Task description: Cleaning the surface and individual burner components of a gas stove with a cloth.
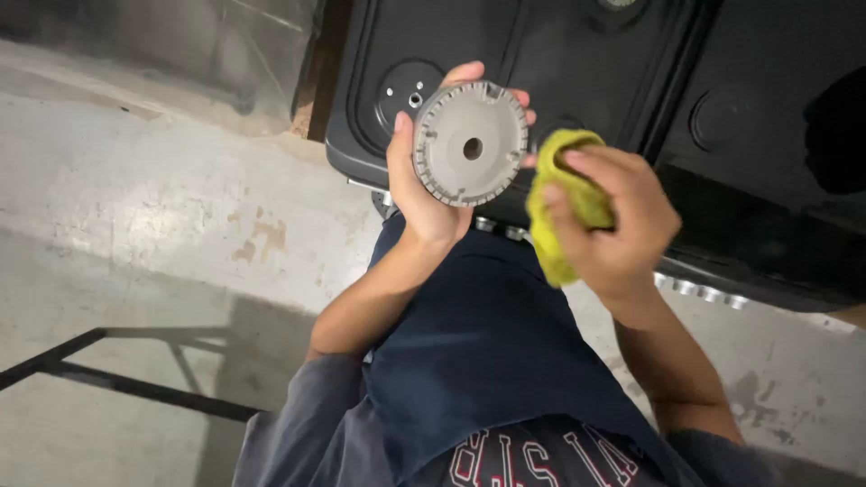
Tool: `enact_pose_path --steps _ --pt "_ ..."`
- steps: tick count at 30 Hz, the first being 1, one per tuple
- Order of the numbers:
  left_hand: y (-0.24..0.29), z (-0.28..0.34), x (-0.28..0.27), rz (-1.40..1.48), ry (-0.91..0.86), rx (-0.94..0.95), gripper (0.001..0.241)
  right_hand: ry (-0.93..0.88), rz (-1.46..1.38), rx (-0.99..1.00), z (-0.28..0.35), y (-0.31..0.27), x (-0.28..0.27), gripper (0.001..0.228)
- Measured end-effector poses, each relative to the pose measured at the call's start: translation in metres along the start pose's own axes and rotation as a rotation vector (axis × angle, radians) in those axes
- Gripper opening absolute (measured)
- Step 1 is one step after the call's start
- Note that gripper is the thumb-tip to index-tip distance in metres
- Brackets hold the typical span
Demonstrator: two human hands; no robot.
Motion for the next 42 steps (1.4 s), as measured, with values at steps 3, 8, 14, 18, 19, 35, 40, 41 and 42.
enact_pose_path --steps 3,8,14,18,19,35,40,41,42 --pt "-0.007 0.004 -0.003 -0.025 -0.069 0.114 0.074 -0.027 0.060 -0.188 -0.009 -0.022 0.015 0.035" --pt "-0.015 0.006 -0.015 -0.135 0.051 0.191 0.071 -0.136 0.218 -0.260 0.017 -0.004 0.037 0.030" --pt "-0.015 0.007 -0.007 -0.152 -0.016 0.278 0.070 -0.056 -0.095 -0.085 0.025 -0.009 0.049 0.028" --pt "-0.021 0.007 -0.010 -0.013 -0.088 0.199 0.070 -0.070 0.004 -0.201 0.010 0.004 0.036 0.031" --pt "-0.026 0.012 -0.008 -0.119 -0.074 0.158 0.070 -0.002 0.070 -0.144 0.007 0.010 0.030 0.030" --pt "-0.019 0.008 -0.014 0.112 -0.126 0.019 0.083 -0.446 -0.083 -0.139 0.002 -0.002 -0.012 0.025" --pt "-0.006 0.012 0.003 0.174 -0.225 -0.009 0.076 0.223 -0.519 0.316 0.035 0.062 -0.013 0.009" --pt "-0.006 0.013 0.006 0.100 -0.209 -0.044 0.069 0.388 -0.895 0.540 0.041 0.073 -0.003 0.015" --pt "-0.008 0.014 0.005 0.098 -0.210 -0.044 0.069 0.389 -0.897 0.539 0.045 0.076 0.004 0.015"
Point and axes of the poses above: each hand's wrist, its own z-axis away from the middle knuckle, its own x-axis out of the palm, y = z × x, the point moved 4 cm from there along -z, towards the middle knuckle, and after that the axes turned 2 degrees about -x, right-handed, at the moved point
